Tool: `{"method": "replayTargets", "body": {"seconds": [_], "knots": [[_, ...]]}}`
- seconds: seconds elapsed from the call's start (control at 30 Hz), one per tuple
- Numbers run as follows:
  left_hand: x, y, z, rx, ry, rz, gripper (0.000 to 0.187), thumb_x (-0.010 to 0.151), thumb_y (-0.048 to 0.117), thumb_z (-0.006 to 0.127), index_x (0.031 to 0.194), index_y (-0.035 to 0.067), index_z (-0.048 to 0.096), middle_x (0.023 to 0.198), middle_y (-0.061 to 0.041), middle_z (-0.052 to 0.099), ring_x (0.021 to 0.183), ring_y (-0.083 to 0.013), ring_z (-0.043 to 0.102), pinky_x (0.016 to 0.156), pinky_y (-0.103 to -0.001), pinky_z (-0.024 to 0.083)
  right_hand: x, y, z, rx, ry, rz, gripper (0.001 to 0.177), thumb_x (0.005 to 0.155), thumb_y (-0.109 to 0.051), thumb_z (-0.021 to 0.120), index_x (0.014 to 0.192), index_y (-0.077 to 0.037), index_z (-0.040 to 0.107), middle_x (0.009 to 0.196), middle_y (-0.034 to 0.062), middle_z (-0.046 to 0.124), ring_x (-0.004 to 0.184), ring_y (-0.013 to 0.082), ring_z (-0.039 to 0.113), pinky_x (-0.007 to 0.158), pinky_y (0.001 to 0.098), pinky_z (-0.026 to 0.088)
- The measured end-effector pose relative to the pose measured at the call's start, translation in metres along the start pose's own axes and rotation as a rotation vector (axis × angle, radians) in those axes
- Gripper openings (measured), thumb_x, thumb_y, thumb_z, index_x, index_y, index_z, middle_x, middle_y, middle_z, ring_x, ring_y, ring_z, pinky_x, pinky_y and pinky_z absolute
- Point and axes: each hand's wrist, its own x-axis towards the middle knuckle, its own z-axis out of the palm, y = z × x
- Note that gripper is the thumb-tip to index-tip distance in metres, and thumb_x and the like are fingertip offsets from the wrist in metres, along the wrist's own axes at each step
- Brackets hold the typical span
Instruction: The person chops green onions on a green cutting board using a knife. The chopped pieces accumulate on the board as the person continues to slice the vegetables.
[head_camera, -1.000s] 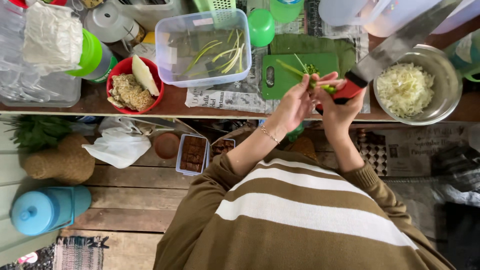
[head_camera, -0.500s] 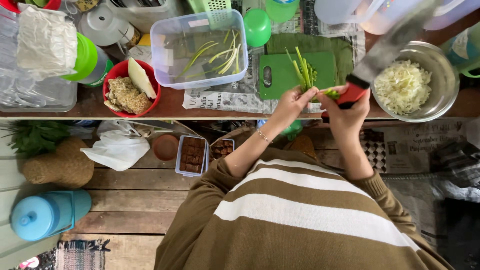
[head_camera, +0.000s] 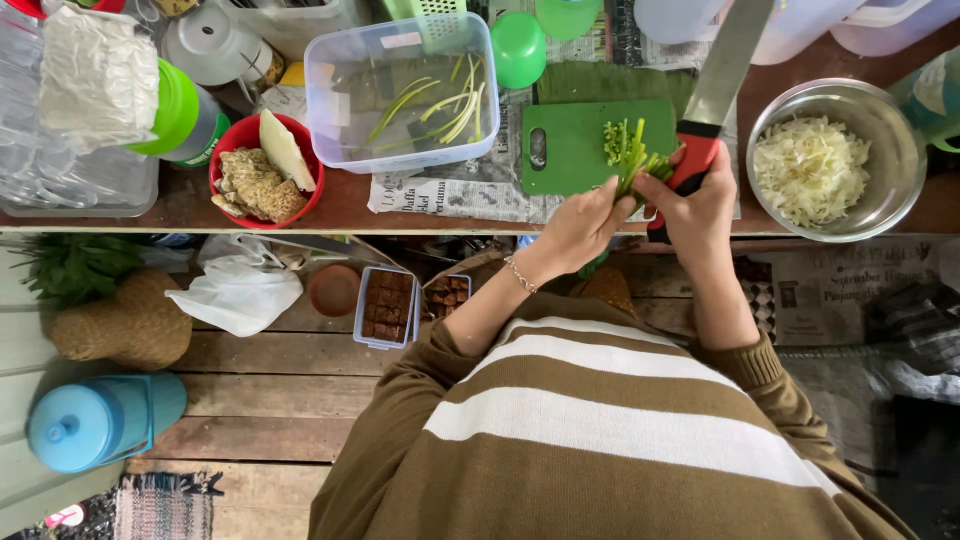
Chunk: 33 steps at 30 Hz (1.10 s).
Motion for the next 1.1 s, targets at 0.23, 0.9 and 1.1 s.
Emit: {"method": "replayTargets", "body": {"seconds": [0.23,0.9,1.1], "knots": [[-0.005,0.037,-0.024,0.321,-0.068,0.049,0.061,0.113,0.039,0.025,0.120,-0.014,0.053,0.100,-0.032,0.070,0.092,-0.0477,0.074,0.079,-0.055,0.057,-0.004,0.008,0.011,0.050,-0.007,0.057,0.045,0.087,0.000,0.091,0.109,-0.001,0.051,0.084,0.0182,0.065,0.061,0.0211,0.067,0.049,0.0296,0.054],[-0.008,0.000,0.026,0.503,0.258,-0.001,0.091,0.094,-0.005,0.063,0.165,-0.002,0.006,0.117,-0.027,0.063,0.105,-0.0405,0.069,0.094,-0.045,0.058,-0.001,0.030,0.053,0.092,0.190,0.270,0.047,0.076,-0.001,0.094,0.103,-0.006,0.056,0.082,0.0088,0.067,0.062,0.0142,0.065,0.052,0.0261,0.052],[-0.010,-0.008,0.028,0.546,0.173,-0.108,0.099,0.091,-0.010,0.060,0.163,-0.004,-0.007,0.109,-0.026,0.065,0.099,-0.0410,0.070,0.086,-0.048,0.059,-0.009,0.074,0.051,0.083,0.233,0.335,0.041,0.080,-0.006,0.091,0.100,-0.009,0.056,0.077,0.0059,0.064,0.061,0.0154,0.064,0.052,0.0250,0.050]]}}
